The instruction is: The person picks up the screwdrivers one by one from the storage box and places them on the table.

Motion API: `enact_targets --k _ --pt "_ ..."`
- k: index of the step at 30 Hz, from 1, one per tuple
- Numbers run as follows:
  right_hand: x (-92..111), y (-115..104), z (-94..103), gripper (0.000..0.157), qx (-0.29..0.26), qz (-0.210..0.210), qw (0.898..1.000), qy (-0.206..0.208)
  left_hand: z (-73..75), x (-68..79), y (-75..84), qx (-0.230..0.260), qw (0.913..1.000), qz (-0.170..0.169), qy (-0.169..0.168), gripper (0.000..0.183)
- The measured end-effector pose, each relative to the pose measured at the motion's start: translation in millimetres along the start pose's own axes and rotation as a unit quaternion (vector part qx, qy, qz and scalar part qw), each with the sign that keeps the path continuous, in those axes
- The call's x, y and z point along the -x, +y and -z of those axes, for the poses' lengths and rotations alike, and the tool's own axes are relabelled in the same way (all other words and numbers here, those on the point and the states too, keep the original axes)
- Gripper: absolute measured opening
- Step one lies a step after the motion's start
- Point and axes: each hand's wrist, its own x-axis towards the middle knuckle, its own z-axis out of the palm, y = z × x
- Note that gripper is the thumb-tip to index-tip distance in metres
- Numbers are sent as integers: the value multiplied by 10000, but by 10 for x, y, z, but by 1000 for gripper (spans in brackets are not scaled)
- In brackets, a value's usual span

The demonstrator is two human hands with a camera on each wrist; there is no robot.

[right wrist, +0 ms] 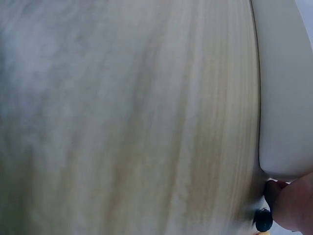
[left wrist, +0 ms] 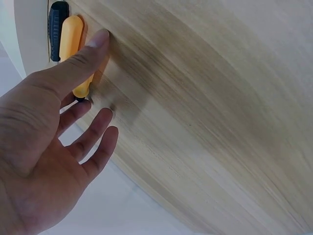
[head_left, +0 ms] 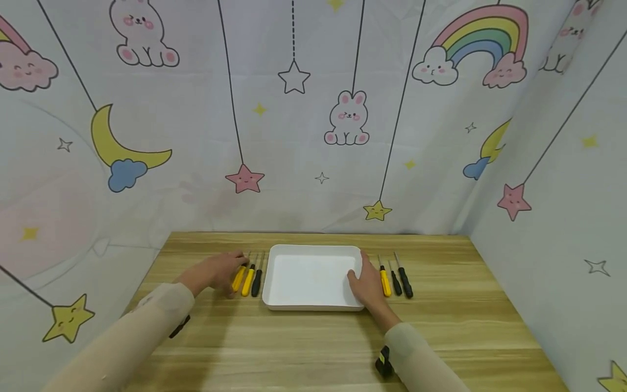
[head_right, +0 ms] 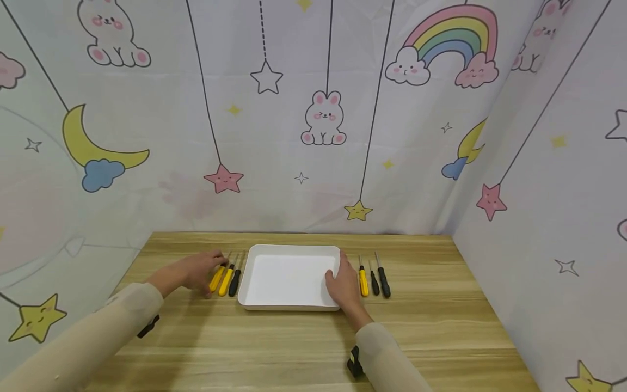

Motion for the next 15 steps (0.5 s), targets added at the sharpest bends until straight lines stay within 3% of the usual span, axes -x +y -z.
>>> enact_targets --k 15 --pt "11 -20 6 72 -23 -47 10000 -5 11 37 -12 201 9998 56 -42 95"
